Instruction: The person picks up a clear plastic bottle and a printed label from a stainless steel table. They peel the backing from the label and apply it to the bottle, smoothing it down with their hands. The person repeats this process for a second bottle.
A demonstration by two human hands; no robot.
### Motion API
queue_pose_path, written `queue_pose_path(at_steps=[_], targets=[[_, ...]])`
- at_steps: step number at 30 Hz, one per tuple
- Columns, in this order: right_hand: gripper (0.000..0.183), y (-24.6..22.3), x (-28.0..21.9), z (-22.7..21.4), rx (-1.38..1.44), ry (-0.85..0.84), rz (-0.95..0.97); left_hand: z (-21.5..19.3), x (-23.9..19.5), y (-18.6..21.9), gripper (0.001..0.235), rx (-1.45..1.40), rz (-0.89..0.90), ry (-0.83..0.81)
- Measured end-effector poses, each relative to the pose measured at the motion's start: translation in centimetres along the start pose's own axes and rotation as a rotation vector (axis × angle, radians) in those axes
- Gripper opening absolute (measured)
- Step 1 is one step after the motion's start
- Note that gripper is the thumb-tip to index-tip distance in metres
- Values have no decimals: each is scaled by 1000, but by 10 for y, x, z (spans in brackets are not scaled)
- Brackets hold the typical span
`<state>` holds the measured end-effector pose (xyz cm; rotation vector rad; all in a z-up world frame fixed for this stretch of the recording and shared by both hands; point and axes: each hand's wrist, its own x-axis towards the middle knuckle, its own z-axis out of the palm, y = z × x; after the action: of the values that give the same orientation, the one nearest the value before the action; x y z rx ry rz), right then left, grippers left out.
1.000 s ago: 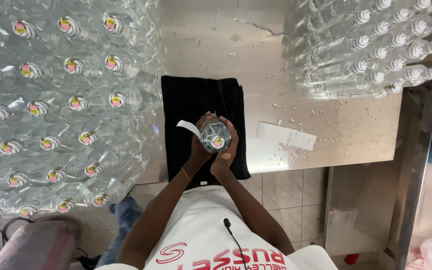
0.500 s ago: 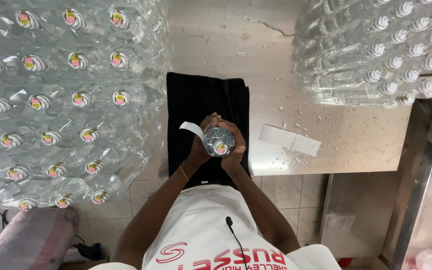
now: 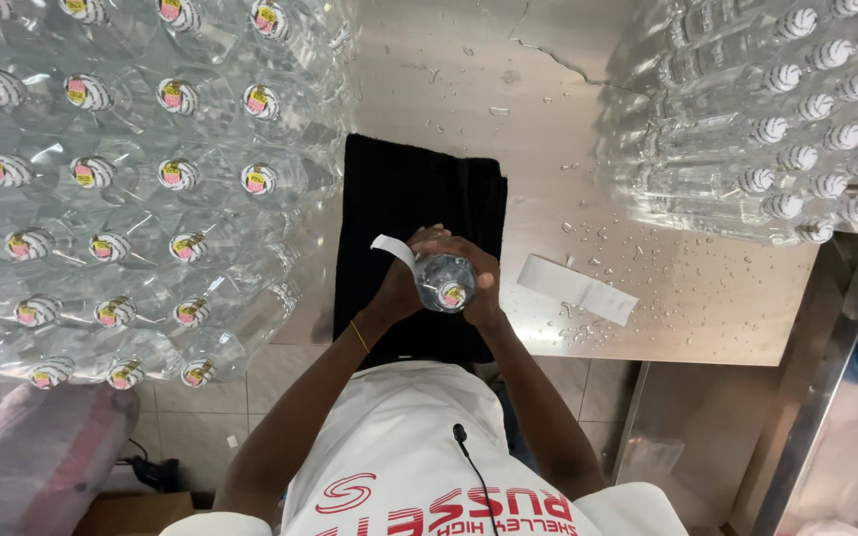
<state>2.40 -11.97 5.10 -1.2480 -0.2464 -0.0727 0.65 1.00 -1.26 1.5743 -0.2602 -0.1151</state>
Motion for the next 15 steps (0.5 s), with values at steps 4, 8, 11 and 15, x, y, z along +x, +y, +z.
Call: queue_pose_path(at_steps=[4,8,11,15], targets=[[99,4,0,-2,15,64,-65,2,-8,18,97,76,-4,14],[87,31,-14,-7,-22,190,-84,-4,-59,43,113,73,-97,135],[77,44,-18,-4,115,212,-66,11,-80,57,98,21,-62,142],[72,55,-15,-2,368,160,-51,24,-44,81,102,-100,59,128]])
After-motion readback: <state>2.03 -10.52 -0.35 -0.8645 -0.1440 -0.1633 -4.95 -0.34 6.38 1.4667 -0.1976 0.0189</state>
